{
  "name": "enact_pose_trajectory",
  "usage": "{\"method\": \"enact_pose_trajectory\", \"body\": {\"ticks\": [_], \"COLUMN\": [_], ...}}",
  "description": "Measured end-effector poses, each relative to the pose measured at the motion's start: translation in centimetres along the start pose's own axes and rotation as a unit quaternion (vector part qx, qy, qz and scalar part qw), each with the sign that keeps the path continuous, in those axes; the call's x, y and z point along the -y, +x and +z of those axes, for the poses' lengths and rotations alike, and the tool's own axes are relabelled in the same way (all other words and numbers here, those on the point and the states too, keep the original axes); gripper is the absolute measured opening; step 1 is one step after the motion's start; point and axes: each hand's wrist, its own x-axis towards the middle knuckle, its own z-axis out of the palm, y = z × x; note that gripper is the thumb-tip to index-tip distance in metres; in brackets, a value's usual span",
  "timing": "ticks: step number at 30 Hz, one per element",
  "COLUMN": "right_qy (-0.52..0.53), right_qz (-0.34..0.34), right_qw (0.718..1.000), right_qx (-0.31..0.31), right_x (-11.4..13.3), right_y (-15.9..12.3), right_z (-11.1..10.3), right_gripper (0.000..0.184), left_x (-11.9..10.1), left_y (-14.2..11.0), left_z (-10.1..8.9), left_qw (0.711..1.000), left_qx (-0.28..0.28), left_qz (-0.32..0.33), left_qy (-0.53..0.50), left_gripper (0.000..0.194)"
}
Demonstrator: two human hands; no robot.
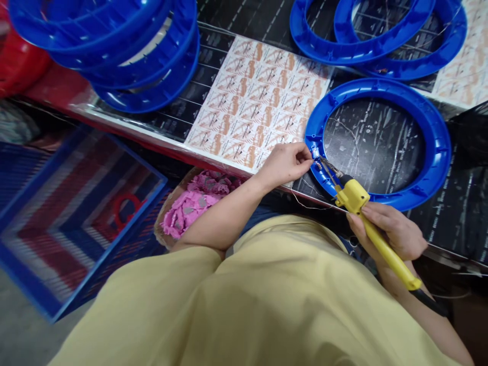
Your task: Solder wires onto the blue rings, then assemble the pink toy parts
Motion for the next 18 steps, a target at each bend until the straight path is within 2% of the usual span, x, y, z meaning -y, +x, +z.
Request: {"method": "enact_pose_trajectory", "body": {"ticks": [2,4,8,18], "right_qy": [-0.024,-0.037,-0.052,-0.081], "right_qz": [-0.065,-0.095,-0.102,-0.126], "right_qw": [0.996,0.992,0.991,0.987], "right_qx": [-0.053,-0.068,-0.062,-0.055], "right_x": [0.5,0.9,1.3,0.6], "right_y": [0.8,1.6,2.3,2.1], "right_z": [0.0,0.0,-0.1,0.2], "right_gripper": [0.028,0.03,0.028,0.03], "left_x": [0.0,0.0,-0.1,-0.7], "left_y": [0.1,0.3,0.8,1.7], "left_z": [-0.1,-0.2,-0.6,-1.2], "left_qw": [1.0,0.999,0.998,0.994], "left_qx": [0.007,0.015,0.035,0.086], "left_qz": [0.006,0.013,0.02,0.01], "left_qy": [0.01,0.026,0.051,0.067], "left_gripper": [0.004,0.005,0.006,0.006]}}
